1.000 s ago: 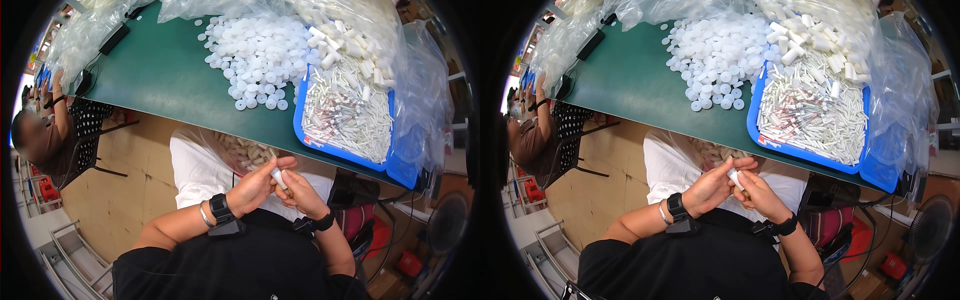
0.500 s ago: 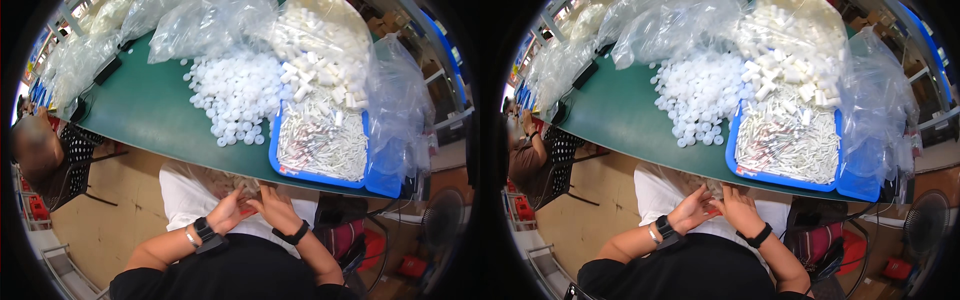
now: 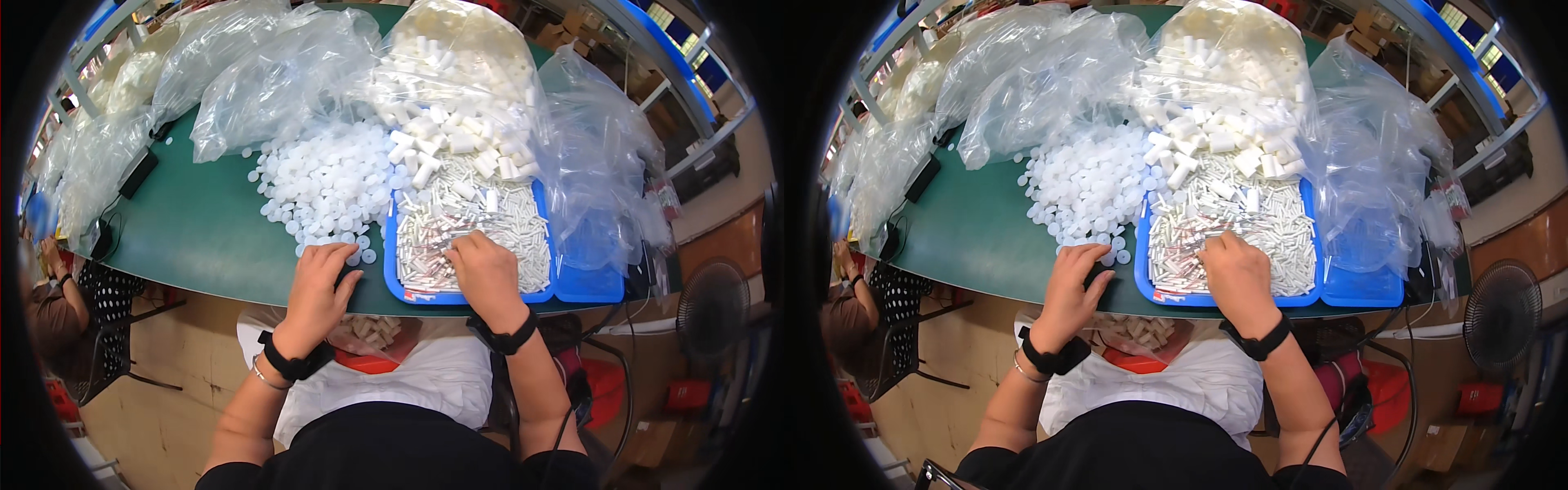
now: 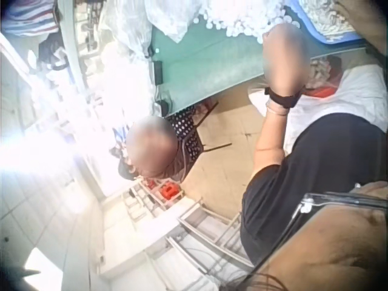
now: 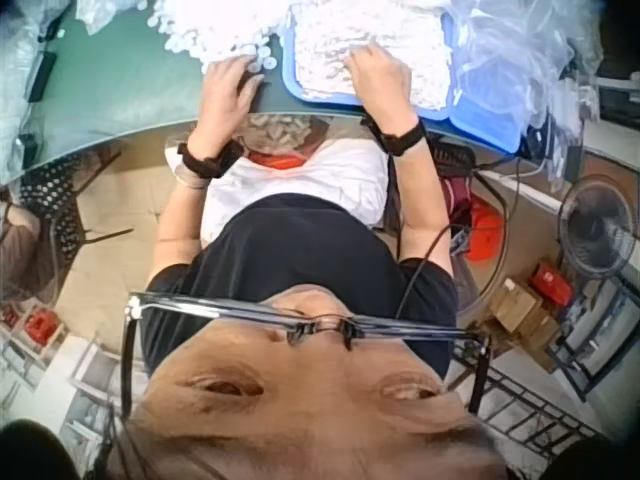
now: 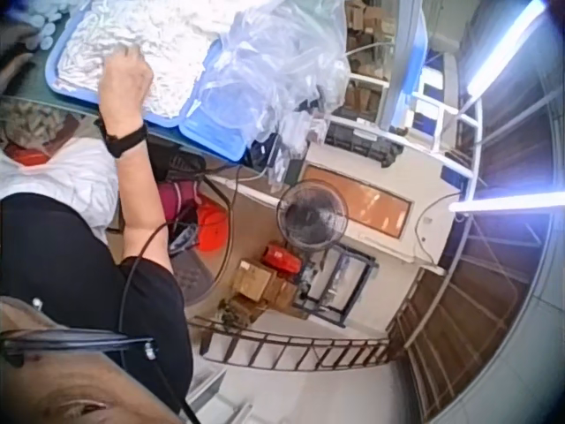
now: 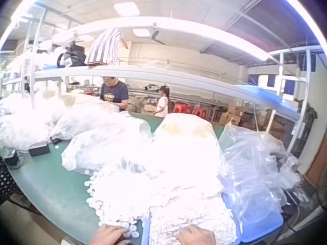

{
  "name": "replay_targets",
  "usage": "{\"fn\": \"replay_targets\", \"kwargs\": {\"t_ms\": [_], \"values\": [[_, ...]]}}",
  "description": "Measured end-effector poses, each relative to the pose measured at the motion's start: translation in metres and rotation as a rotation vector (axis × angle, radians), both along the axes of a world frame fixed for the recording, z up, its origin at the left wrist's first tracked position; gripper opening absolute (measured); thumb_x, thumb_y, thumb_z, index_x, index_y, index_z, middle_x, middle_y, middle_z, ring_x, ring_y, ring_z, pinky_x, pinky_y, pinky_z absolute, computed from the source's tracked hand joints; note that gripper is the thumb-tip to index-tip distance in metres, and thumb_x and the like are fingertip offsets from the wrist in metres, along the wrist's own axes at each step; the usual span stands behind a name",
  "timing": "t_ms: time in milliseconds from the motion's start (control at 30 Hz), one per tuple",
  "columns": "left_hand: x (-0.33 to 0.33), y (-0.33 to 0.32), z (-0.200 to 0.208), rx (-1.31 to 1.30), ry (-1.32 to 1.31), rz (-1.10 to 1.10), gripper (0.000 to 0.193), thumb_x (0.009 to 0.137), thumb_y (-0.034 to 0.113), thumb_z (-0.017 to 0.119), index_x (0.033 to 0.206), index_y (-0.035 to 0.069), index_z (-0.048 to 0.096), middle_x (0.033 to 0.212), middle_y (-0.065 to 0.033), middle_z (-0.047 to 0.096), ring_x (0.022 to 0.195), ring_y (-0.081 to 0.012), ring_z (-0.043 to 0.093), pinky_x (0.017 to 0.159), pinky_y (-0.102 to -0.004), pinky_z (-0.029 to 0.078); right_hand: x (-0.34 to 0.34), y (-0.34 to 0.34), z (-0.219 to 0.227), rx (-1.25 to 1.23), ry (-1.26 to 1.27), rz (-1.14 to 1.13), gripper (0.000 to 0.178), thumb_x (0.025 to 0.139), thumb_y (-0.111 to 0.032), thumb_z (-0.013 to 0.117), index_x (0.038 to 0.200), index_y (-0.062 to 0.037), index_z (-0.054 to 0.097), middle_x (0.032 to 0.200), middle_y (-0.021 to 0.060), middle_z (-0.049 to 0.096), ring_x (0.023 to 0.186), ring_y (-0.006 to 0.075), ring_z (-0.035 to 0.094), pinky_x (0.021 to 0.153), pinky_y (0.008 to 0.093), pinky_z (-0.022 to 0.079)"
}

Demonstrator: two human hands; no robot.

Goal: The person repeatedly picks small white cylindrical pieces and thin white sticks from a blue tray, inserts the sticks into the cylinders, and places the assembled units into a white bag. The person handles the components one at a time throughout the clip.

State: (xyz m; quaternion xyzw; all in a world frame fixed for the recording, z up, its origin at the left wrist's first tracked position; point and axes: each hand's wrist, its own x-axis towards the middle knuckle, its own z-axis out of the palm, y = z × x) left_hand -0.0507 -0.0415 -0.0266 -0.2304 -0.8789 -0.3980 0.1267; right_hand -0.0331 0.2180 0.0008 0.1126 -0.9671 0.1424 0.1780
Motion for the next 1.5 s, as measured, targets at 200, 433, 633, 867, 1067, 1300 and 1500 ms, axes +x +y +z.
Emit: {"fn": "replay_targets", "kwargs": {"t_ms": [200,433,633,867,1067,1300,1500], "values": [[-0.011,0.006,-0.009,-0.185,0.174,0.0,0.028,0.074,0.001,0.07,0.101,0.006,0.068,0.101,-0.0047,0.065,0.092,-0.0267,0.057,0.077,-0.0368,0.049,-0.001,-0.004,-0.001,-0.067,-0.014,-0.033,0.007,0.083,-0.008,0.063,0.078,-0.0039,0.06,0.079,0.0128,0.061,0.069,0.0327,0.064,0.061,0.0416,0.05],[-0.01,0.003,-0.009,0.021,0.156,0.016,0.026,0.078,-0.005,0.065,0.103,0.005,0.067,0.103,-0.0094,0.064,0.091,-0.028,0.063,0.073,-0.0347,0.053,0.012,-0.002,0.008,-0.588,-0.182,-0.073,0.013,0.097,-0.012,0.052,0.101,-0.0006,0.049,0.072,0.0177,0.062,0.065,0.0315,0.064,0.059,0.0408,0.047],[-0.002,0.002,-0.003,0.296,-0.037,0.026,0.024,0.087,-0.005,0.061,0.109,0.003,0.066,0.118,-0.0137,0.058,0.096,-0.0221,0.064,0.075,-0.0304,0.054,0.038,-0.014,0.035,-0.635,-0.407,0.005,0.018,0.099,-0.015,0.052,0.107,-0.0002,0.047,0.061,0.0128,0.055,0.053,0.0296,0.055,0.054,0.0363,0.042],[0.039,0.004,0.014,1.058,-1.056,-0.165,0.021,0.098,0.009,0.056,0.117,0.001,0.061,0.11,-0.0086,0.064,0.093,-0.0144,0.063,0.078,-0.0261,0.055,0.071,-0.036,0.019,-0.718,-0.381,0.124,0.013,0.092,-0.011,0.064,0.098,0.0006,0.063,0.067,0.0112,0.06,0.053,0.0203,0.057,0.051,0.0293,0.042],[0.065,0.009,-0.006,1.37,-1.327,-0.187,0.024,0.097,0.015,0.059,0.117,0.002,0.057,0.102,-0.0048,0.065,0.081,-0.0082,0.061,0.072,-0.0205,0.052,0.081,-0.05,0.008,-0.691,-0.409,0.176,0.009,0.091,-0.007,0.063,0.096,0.0006,0.063,0.067,0.0097,0.061,0.05,0.0159,0.054,0.049,0.0278,0.041],[0.071,0.011,-0.018,1.56,-1.467,-0.261,0.035,0.103,0.036,0.046,0.113,0.005,0.057,0.092,-0.0008,0.059,0.078,-0.0091,0.052,0.07,-0.0219,0.047,0.086,-0.055,-0.003,-0.659,-0.526,0.222,0.01,0.093,-0.011,0.061,0.092,-0.0002,0.061,0.062,0.0142,0.057,0.053,0.0276,0.058,0.05,0.0354,0.042],[0.071,0.013,-0.024,1.664,-1.557,-0.304,0.037,0.103,0.04,0.043,0.109,0.007,0.058,0.085,0.0023,0.053,0.072,-0.01,0.045,0.066,-0.0224,0.041,0.084,-0.058,-0.006,-0.604,-0.467,0.15,0.01,0.093,-0.011,0.062,0.09,-0.0013,0.062,0.06,0.0145,0.058,0.051,0.0283,0.059,0.049,0.0354,0.043]]}}
